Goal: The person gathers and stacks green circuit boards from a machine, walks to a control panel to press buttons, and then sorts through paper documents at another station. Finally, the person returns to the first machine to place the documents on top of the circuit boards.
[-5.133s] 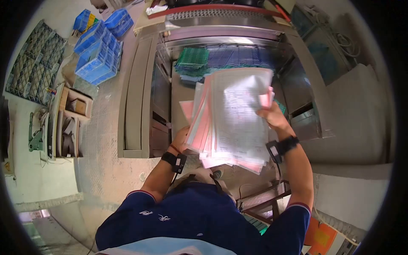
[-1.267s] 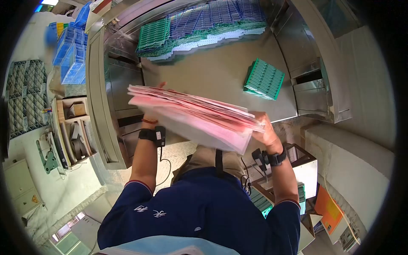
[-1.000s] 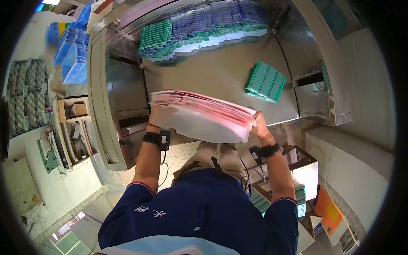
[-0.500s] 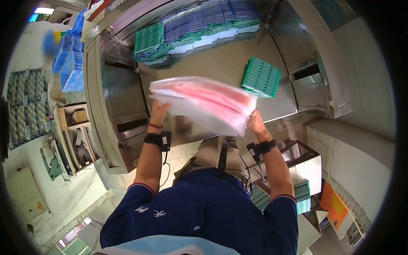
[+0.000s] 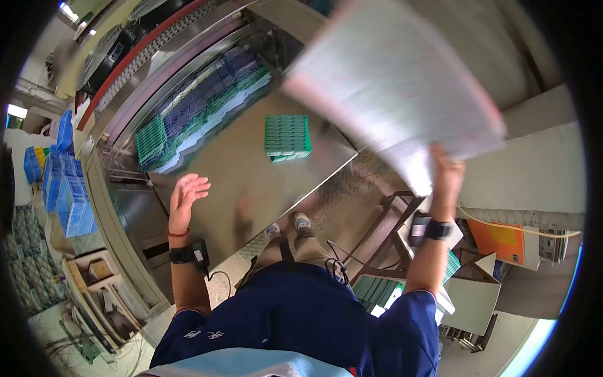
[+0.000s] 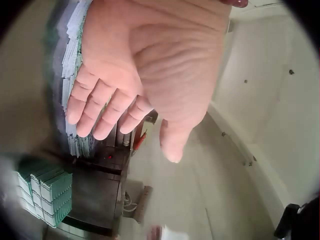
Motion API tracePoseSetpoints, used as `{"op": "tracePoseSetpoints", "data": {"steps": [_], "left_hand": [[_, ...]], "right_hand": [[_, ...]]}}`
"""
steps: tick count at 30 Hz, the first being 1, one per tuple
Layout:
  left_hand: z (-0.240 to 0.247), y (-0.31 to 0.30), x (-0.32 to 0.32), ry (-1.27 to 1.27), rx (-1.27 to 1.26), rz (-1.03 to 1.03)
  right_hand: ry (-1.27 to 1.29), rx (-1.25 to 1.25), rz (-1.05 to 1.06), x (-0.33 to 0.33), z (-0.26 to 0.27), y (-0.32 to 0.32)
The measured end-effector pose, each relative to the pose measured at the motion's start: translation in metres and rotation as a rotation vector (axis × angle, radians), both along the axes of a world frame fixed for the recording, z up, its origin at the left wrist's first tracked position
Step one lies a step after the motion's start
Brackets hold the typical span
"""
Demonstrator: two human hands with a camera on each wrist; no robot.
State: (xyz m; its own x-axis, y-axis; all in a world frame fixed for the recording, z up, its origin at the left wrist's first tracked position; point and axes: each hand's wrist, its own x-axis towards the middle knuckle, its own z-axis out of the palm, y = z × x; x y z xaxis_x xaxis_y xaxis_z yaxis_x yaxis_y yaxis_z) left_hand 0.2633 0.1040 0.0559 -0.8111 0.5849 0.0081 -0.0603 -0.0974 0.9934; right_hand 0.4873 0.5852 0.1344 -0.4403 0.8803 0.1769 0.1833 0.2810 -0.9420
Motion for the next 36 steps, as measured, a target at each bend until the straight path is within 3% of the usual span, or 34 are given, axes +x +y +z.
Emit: {"op": "tracePoseSetpoints", "data": {"steps": [1, 2, 3, 4, 5, 6, 8, 10, 11, 12, 13, 14, 16, 18, 19, 21, 23, 24, 26, 28, 29, 30, 31, 32, 34, 36], "left_hand": [[0.001, 0.000, 0.001, 0.019, -0.083, 0.007], [0.001, 0.001, 0.003, 0.035, -0.166, 0.015], [0.001, 0.002, 0.006, 0.023, -0.167, 0.034], [-0.001, 0.001, 0.008, 0.023, -0.154, 0.031], [-0.004, -0.001, 0.010, 0.003, -0.163, 0.044], [-0.007, -0.001, 0.013, -0.019, -0.173, 0.059], [-0.010, 0.003, 0.018, -0.010, -0.154, 0.093], [-0.016, 0.005, 0.020, -0.055, -0.174, 0.144], [-0.017, 0.008, 0.022, -0.060, -0.182, 0.139], [-0.018, 0.015, 0.023, -0.082, -0.202, 0.174], [-0.019, 0.022, 0.024, -0.099, -0.220, 0.211], [-0.020, 0.030, 0.025, -0.092, -0.227, 0.204], [-0.020, 0.044, 0.026, -0.084, -0.233, 0.152], [-0.013, 0.053, 0.026, -0.055, -0.240, 0.121], [-0.012, 0.055, 0.027, -0.032, -0.236, 0.091], [-0.014, 0.056, 0.032, -0.014, -0.219, 0.052], [-0.020, 0.048, 0.036, -0.007, -0.272, 0.128], [-0.021, 0.048, 0.037, -0.004, -0.268, 0.140], [-0.021, 0.044, 0.042, -0.056, -0.263, 0.212], [-0.022, 0.050, 0.044, -0.058, -0.278, 0.215], [-0.022, 0.056, 0.044, -0.059, -0.285, 0.220], [-0.021, 0.065, 0.043, -0.050, -0.287, 0.208], [-0.020, 0.075, 0.043, -0.056, -0.286, 0.168], [-0.018, 0.082, 0.045, -0.067, -0.294, 0.125], [-0.017, 0.096, 0.046, -0.042, -0.272, 0.051], [-0.015, 0.109, 0.047, 0.004, -0.271, -0.060]], "right_hand": [[0.016, 0.040, -0.152, 0.018, 0.026, 0.023], [-0.162, 0.198, -0.237, 0.056, 0.036, 0.073], [-0.039, 0.201, -0.441, 0.072, 0.051, 0.098], [0.047, 0.243, -0.509, 0.105, 0.047, 0.148], [-0.186, 0.362, -0.612, 0.142, 0.049, 0.192], [-0.451, 0.664, -0.714, 0.171, 0.042, 0.234], [-0.978, 0.703, -0.947, 0.161, 0.048, 0.226], [-0.963, 1.007, -0.571, 0.201, -0.040, 0.316], [-1.732, 1.278, -0.623, 0.172, -0.092, 0.321], [-0.985, 0.885, -0.259, 0.118, -0.096, 0.254], [-0.697, 1.028, -0.292, 0.051, -0.091, 0.173], [-0.700, 0.954, -0.050, 0.005, -0.099, 0.124], [-0.387, 0.682, 0.058, -0.039, -0.126, 0.072], [-0.601, 0.343, -0.071, -0.017, -0.089, 0.084], [-0.728, 0.416, -0.099, 0.001, -0.093, 0.110], [-0.753, 0.535, -0.221, 0.050, -0.105, 0.161], [-0.823, 0.639, -0.441, 0.101, -0.124, 0.208], [-0.828, 0.486, -0.494, 0.113, -0.122, 0.214], [-0.925, 0.621, -0.508, 0.125, -0.152, 0.224], [-0.269, 0.262, -0.164, 0.139, -0.273, 0.278], [-1.100, 0.777, -0.199, 0.094, -0.251, 0.240], [-0.535, 0.524, -0.070, 0.045, -0.214, 0.153], [-0.416, 0.213, 0.108, 0.019, -0.226, 0.117], [-0.246, 0.177, 0.300, -0.002, -0.193, 0.050], [-0.156, 0.421, 0.420, -0.010, -0.148, 0.004], [-0.372, 0.301, 0.232, 0.023, -0.127, 0.004]]}}
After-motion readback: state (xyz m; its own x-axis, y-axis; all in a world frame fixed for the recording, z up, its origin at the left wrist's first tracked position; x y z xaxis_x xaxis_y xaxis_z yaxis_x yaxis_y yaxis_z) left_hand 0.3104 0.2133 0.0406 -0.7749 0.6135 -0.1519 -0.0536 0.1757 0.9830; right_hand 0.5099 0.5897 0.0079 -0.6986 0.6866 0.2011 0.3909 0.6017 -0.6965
